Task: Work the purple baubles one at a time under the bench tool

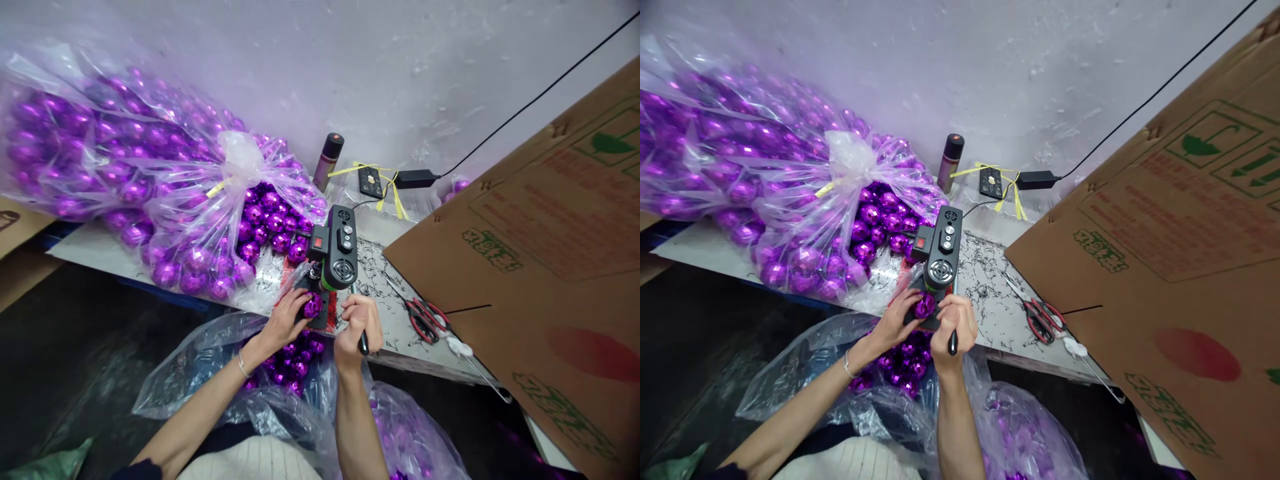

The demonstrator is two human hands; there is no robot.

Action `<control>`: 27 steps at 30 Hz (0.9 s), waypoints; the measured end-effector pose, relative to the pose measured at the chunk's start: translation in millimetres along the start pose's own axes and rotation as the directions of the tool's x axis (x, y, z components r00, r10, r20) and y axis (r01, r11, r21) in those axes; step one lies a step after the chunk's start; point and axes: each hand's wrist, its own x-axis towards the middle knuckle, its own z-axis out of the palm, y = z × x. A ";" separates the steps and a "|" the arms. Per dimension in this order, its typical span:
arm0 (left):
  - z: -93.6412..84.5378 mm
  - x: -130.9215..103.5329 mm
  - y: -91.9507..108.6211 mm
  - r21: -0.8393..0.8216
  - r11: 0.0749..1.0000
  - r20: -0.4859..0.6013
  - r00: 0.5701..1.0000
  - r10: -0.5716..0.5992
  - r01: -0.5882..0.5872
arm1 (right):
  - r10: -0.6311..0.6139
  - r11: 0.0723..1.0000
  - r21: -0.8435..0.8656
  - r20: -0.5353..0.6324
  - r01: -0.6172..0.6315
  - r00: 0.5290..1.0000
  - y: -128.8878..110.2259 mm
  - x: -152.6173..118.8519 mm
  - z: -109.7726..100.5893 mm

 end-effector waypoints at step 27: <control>-77.6 63.2 0.9 -0.624 0.523 0.166 0.752 -0.637 0.581 | 0.004 0.999 0.038 -0.026 -0.003 1.000 -5.9 2.9 4.9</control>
